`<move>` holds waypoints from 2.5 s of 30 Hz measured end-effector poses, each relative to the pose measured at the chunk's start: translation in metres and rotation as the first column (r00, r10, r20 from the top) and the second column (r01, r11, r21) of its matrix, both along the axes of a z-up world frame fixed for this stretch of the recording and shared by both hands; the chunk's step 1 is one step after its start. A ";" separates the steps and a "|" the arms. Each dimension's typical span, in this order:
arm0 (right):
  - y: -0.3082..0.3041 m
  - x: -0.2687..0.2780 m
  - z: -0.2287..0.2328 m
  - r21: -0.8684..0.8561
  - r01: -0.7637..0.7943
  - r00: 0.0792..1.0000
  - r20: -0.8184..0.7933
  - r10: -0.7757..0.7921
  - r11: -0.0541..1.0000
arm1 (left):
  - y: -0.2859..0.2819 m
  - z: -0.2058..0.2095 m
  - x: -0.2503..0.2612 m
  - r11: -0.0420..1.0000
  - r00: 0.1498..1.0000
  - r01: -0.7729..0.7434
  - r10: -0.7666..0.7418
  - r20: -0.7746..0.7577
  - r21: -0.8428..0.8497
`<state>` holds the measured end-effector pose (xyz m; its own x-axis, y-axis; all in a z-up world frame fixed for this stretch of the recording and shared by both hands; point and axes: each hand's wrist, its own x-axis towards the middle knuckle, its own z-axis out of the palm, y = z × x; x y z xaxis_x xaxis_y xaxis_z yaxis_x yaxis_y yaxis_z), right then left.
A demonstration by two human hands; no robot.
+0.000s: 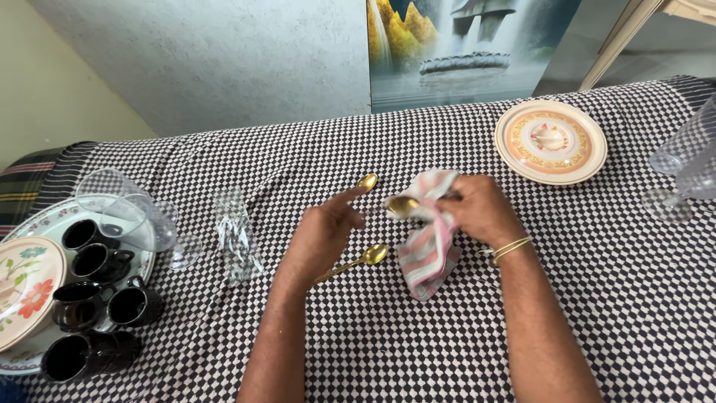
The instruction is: The person wipes plastic cups and gold-colored spoons with a cloth and organizes them on a table.
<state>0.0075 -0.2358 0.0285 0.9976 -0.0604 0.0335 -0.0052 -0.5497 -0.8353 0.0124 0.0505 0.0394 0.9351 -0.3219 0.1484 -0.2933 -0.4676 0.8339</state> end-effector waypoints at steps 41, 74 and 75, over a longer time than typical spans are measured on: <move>0.052 0.009 -0.023 0.889 -0.043 0.978 0.130 -0.162 0.455 | -0.076 -0.025 -0.027 0.957 0.976 -0.080 0.018 -0.217 -0.279; 0.069 0.000 -0.022 0.165 -0.120 0.978 0.190 0.087 0.979 | -0.053 -0.027 -0.012 0.923 0.976 -0.089 0.155 0.152 -0.373; 0.068 -0.002 -0.023 0.177 -0.123 0.969 0.235 0.079 0.976 | -0.052 -0.027 -0.013 0.921 0.982 -0.067 0.129 0.137 -0.384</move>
<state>0.0059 -0.1674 0.0054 0.9666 0.0133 0.2558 0.2425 -0.3696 -0.8970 -0.0002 -0.0016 0.0127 0.9140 -0.1213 0.3872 -0.4031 -0.1611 0.9009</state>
